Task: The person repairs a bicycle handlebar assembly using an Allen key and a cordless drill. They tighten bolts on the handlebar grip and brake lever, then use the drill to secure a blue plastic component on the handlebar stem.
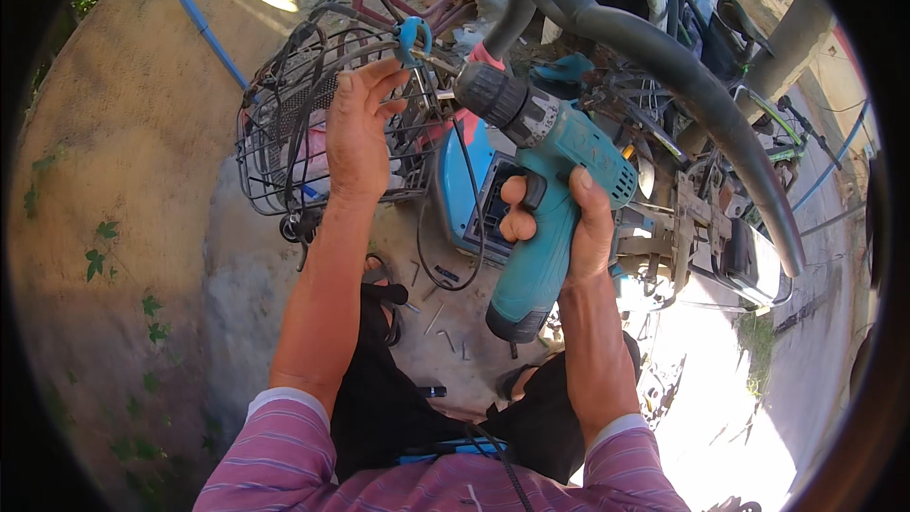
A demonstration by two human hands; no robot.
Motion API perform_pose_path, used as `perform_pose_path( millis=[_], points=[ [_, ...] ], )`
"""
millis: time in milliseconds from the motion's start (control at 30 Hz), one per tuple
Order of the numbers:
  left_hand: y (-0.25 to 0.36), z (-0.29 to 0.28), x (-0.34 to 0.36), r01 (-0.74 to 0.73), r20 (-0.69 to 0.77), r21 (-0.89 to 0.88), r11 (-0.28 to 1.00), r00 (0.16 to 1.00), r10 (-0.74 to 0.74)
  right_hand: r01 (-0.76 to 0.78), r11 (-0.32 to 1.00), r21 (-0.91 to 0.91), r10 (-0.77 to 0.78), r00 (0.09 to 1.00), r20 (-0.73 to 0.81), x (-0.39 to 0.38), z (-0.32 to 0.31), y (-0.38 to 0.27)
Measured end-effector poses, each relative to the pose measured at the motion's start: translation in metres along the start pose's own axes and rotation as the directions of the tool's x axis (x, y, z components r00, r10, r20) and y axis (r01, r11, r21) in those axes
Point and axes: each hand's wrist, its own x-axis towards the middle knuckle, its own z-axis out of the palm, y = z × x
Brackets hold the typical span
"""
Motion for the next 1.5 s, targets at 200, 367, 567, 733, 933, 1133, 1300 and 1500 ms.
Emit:
perform_pose_path(
  millis=[200, 367, 567, 733, 933, 1133, 1300, 1500],
  points=[
    [0.010, 0.048, -0.037, 0.156, 0.363, -0.140, 0.978, 0.927, -0.096, -0.099, 0.969, 0.228, 0.077, 0.991, 0.106, -0.004, 0.000, 0.002],
    [0.009, 0.084, -0.050, 0.260, 0.512, -0.181, 0.948, 0.848, -0.135, -0.249, 0.959, 0.137, 0.236, 0.966, 0.105, -0.007, 0.004, 0.010],
    [0.023, 0.073, -0.048, 0.075, 0.432, 0.183, 0.980, 0.890, -0.149, -0.319, 0.946, -0.065, 0.314, 0.947, -0.070, -0.011, 0.002, 0.018],
    [0.022, 0.072, -0.052, 0.021, 0.430, 0.208, 0.978, 0.896, -0.110, -0.303, 0.953, -0.021, 0.303, 0.953, -0.028, -0.010, -0.004, 0.029],
    [0.025, 0.071, -0.050, -0.009, 0.483, 0.225, 0.974, 0.869, -0.103, -0.270, 0.960, -0.069, 0.268, 0.963, -0.036, -0.012, -0.002, 0.027],
    [0.028, 0.075, -0.051, -0.009, 0.487, 0.136, 0.991, 0.871, -0.059, -0.228, 0.962, -0.149, 0.222, 0.974, -0.052, -0.014, -0.003, 0.029],
    [0.024, 0.074, -0.051, 0.039, 0.472, 0.043, 0.998, 0.880, -0.055, -0.161, 0.949, -0.271, 0.153, 0.987, -0.052, -0.013, -0.005, 0.026],
    [0.013, 0.075, -0.052, 0.275, 0.369, -0.039, 0.961, 0.897, -0.242, -0.002, 0.937, -0.349, -0.053, 0.987, -0.149, -0.012, 0.006, 0.029]
  ],
)
